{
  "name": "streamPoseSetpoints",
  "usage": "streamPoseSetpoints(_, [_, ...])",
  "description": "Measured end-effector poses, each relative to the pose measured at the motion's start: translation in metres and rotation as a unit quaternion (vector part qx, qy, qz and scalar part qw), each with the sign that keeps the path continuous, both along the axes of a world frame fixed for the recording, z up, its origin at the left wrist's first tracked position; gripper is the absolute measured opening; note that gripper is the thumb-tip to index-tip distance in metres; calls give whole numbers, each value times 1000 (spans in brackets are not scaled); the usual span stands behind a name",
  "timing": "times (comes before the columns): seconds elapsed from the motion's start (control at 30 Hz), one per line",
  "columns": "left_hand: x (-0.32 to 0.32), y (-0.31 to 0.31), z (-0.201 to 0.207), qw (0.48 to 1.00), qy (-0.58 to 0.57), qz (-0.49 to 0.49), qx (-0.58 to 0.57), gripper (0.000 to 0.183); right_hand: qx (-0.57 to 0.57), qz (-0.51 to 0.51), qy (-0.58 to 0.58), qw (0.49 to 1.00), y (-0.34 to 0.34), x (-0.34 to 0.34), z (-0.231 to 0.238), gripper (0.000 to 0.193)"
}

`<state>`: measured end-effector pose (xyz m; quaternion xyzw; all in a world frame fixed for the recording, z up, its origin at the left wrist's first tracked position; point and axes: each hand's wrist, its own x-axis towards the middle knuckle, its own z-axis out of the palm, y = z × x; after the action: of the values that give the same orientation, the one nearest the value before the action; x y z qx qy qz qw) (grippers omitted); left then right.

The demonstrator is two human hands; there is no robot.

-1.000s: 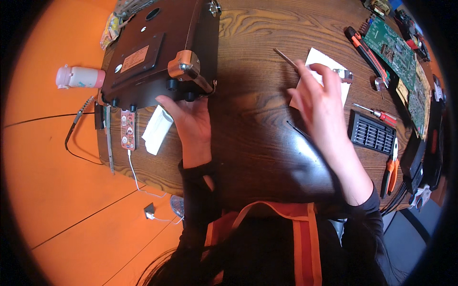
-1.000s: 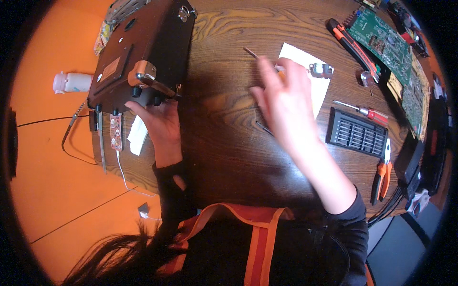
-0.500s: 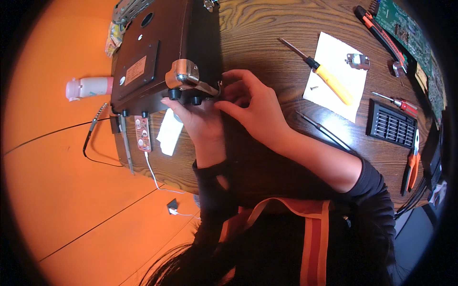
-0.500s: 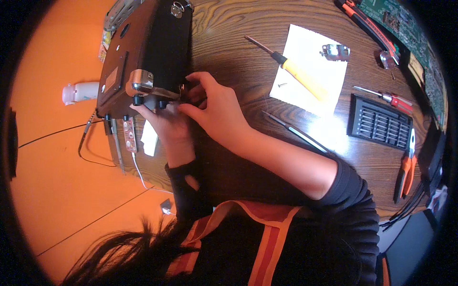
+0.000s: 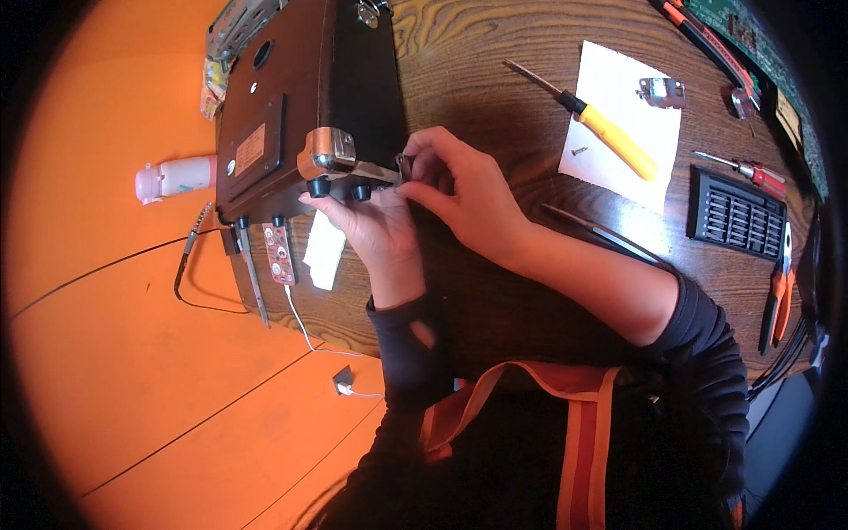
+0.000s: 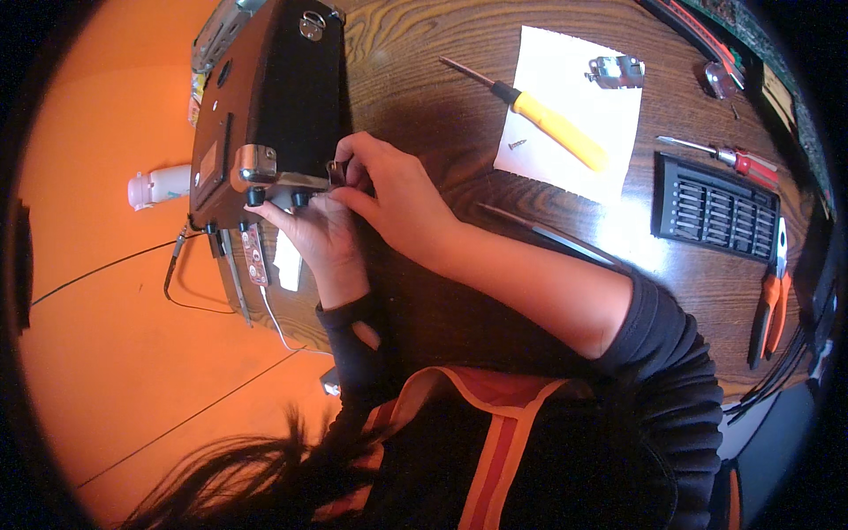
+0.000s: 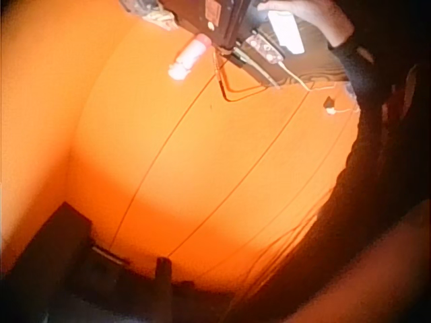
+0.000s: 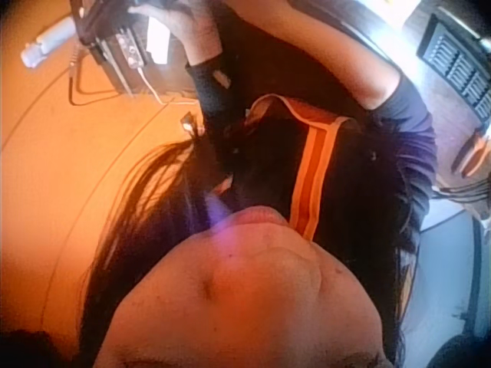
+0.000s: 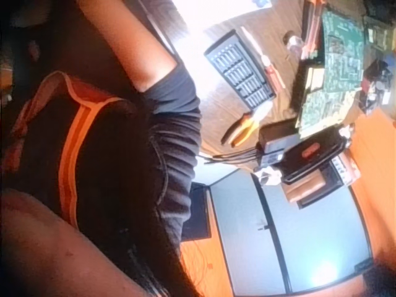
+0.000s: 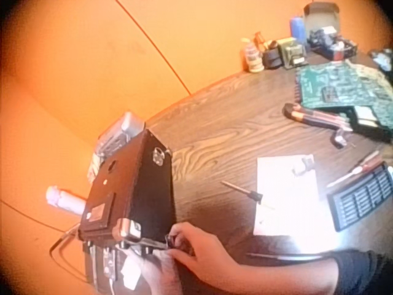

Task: The person uses a screwdriver to fasten screws into the corners of a black rectangular electronic device. They repeatedly pick up screws, align them, and tighten them while rotating the device to access different sides.

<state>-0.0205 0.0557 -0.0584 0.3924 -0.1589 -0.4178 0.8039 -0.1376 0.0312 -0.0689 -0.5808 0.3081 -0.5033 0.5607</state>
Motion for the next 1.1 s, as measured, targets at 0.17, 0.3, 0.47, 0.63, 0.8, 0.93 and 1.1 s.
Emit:
streamPoseSetpoints(0.17, [-4,0,-1,1000,-1,-7,6,57,-41,-15,1,999,1,4,-4,32])
streamPoseSetpoints(0.3, [-5,1,1,1000,-26,-7,9,58,-83,27,24,996,-10,0,-5,35])
streamPoseSetpoints(0.47, [-6,0,3,1000,-9,16,26,59,-190,28,89,977,-21,-9,-6,45])
streamPoseSetpoints(0.63, [-26,3,18,991,-82,38,99,61,-229,-18,82,970,-21,-10,1,77])
streamPoseSetpoints(0.8, [-40,6,30,987,-34,50,149,63,-205,37,72,975,-21,-9,8,96])
streamPoseSetpoints(0.93, [-34,14,24,993,-38,5,109,64,-167,78,62,981,-24,-14,11,103])
streamPoseSetpoints(1.1, [-25,32,9,996,42,-50,60,54,69,215,-63,972,-24,-15,18,112])
